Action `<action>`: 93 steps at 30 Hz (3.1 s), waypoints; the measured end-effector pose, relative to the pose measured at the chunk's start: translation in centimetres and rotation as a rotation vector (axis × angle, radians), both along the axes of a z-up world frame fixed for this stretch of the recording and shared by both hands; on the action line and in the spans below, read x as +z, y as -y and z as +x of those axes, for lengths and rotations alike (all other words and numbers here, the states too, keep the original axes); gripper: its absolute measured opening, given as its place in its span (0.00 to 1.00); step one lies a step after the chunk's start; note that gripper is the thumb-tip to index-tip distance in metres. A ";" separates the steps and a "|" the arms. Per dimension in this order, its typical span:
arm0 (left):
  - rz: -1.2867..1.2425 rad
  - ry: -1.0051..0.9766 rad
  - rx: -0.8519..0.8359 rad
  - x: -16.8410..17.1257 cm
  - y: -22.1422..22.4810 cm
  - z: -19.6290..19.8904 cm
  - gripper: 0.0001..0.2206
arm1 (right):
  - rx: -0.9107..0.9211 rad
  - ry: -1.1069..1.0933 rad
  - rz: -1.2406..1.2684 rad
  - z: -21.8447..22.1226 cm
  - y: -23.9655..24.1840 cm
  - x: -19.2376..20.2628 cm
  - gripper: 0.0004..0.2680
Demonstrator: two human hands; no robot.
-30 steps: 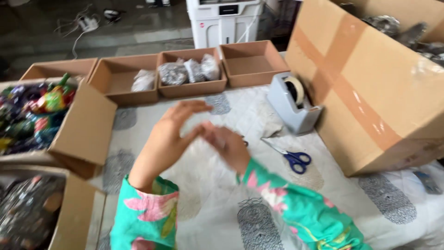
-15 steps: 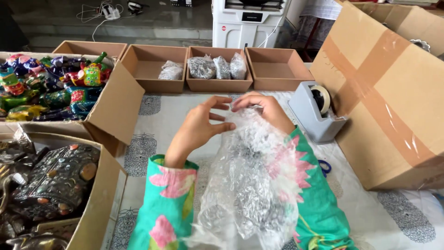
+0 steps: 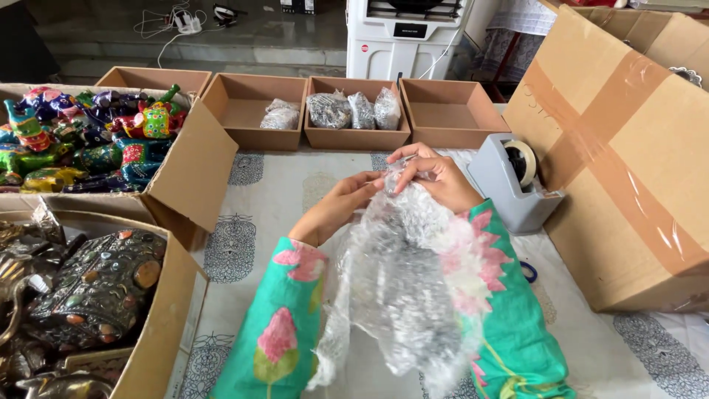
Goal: The person takes metal animal figurines from a large cardboard box, wraps each one in bubble wrap by hand, and places the wrapped figurines into smaller cardboard trays on the table. At one point they use scissors to cut a piece of bubble wrap before wrapping another figurine.
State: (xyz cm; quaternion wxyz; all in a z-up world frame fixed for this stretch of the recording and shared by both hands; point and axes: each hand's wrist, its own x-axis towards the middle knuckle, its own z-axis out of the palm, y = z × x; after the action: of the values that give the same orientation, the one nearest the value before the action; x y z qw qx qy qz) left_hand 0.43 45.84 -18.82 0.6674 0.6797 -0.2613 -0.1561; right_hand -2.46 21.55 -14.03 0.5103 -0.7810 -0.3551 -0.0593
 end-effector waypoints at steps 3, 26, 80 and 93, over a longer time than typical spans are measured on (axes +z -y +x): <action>-0.018 -0.094 -0.013 0.9 -0.3 -0.6 0.24 | -0.019 -0.027 -0.063 -0.1 0.7 0.2 0.09; -0.139 -0.046 0.186 0.0 -1.7 0.7 0.20 | -0.347 -0.088 -0.366 -3.0 -4.3 0.7 0.25; -0.111 0.204 0.431 0.5 -2.9 1.6 0.15 | -0.070 -0.337 -0.137 -1.5 0.1 1.0 0.30; -0.069 0.238 0.509 -2.3 -3.3 4.0 0.24 | -0.170 -0.422 0.107 1.1 4.4 -1.4 0.14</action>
State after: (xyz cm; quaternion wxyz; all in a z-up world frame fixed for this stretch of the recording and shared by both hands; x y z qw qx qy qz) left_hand 4.42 49.16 -21.09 0.6725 0.7138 -0.1642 0.1064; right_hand -1.35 17.20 -15.40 0.6071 -0.7750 -0.1700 0.0438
